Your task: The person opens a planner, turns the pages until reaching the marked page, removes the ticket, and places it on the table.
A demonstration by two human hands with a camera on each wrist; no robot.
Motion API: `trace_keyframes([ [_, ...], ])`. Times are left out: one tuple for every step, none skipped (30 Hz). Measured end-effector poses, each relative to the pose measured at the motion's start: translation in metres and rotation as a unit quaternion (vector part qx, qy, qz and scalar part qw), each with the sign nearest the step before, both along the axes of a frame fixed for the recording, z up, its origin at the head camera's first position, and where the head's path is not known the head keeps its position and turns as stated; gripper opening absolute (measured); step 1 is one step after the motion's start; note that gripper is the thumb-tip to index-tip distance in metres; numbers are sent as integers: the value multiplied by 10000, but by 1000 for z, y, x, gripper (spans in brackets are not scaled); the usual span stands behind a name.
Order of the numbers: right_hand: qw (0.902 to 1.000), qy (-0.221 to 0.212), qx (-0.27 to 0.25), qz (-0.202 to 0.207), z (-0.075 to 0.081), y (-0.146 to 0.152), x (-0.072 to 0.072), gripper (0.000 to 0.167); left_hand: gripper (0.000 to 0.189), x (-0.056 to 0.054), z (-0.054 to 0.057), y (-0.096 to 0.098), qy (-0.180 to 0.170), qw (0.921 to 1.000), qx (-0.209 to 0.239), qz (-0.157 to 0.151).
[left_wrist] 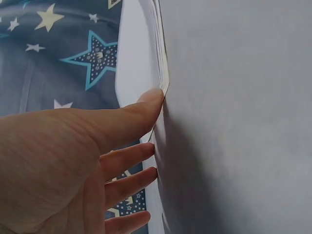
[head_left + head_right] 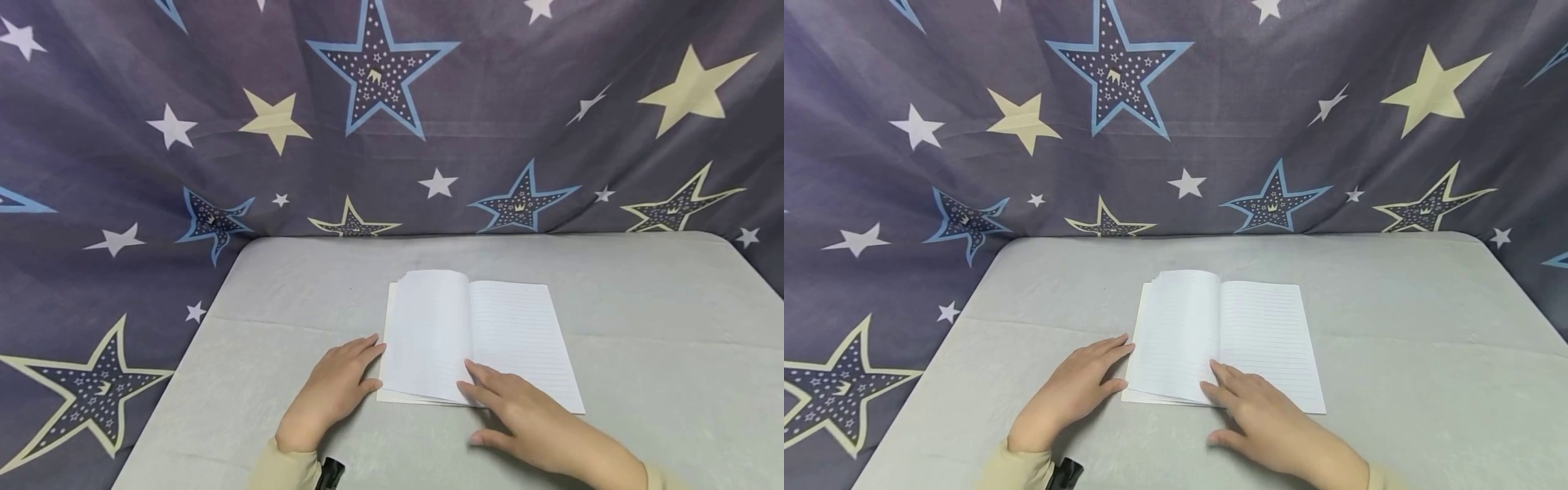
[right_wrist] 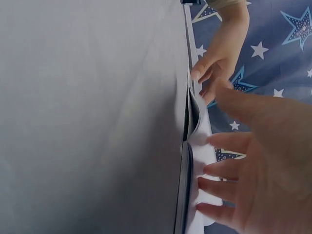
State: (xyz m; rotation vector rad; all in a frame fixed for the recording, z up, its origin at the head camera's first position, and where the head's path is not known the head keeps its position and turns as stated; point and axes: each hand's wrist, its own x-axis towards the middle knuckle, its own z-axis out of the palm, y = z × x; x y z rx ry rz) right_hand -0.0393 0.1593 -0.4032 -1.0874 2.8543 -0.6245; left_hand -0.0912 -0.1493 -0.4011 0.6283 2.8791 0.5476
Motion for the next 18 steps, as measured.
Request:
trace_keyframes([
  [10000,-33,57,21,0,0,1,67,54,0,0,0,27,10000,-7,32],
  [9999,-73,109,38,-1,-1,2,66,53,-1,0,-1,48,10000,-7,64],
  [9998,-119,154,50,-1,-1,3,66,52,-1,0,0,70,9999,6,82],
  [9997,-148,179,59,-2,-1,4,66,51,-1,-1,0,106,9999,24,76],
  [9997,-156,198,74,-2,-1,4,65,51,-1,-1,1,129,9999,52,46],
  [9997,-134,207,91,-3,-1,4,64,50,-1,-1,2,138,9999,89,-1],
  [9996,-121,219,116,-3,-1,5,63,50,-1,-1,4,138,9998,116,-73],
  [9996,-68,216,158,-3,-1,5,62,49,0,-1,5,109,9997,137,-159],
  [9996,12,206,215,-3,-1,5,60,49,0,-1,7,72,9995,146,-257],
  [9994,136,170,286,-3,-1,6,58,49,1,0,9,28,9993,142,-353],
  [9989,281,117,357,-3,0,6,56,50,2,0,11,-35,9990,132,-430],
  [9982,412,43,422,-3,2,6,53,50,3,0,12,-89,9987,114,-488],
  [9974,540,-37,480,-2,4,6,51,50,4,0,14,-128,9985,82,-526],
  [9959,711,-146,540,-1,6,6,48,50,5,1,15,-142,9984,72,-551],
  [9945,843,-248,572,-1,9,5,47,50,5,1,15,-131,9983,71,-565],
  [9930,975,-342,567,0,12,4,45,50,6,1,16,-111,9983,75,-572],
  [9918,1074,-429,541,0,17,3,44,49,6,1,16,-92,9983,97,-575],
  [9912,1129,-493,494,1,21,2,43,49,6,1,16,-68,9983,119,-572],
])
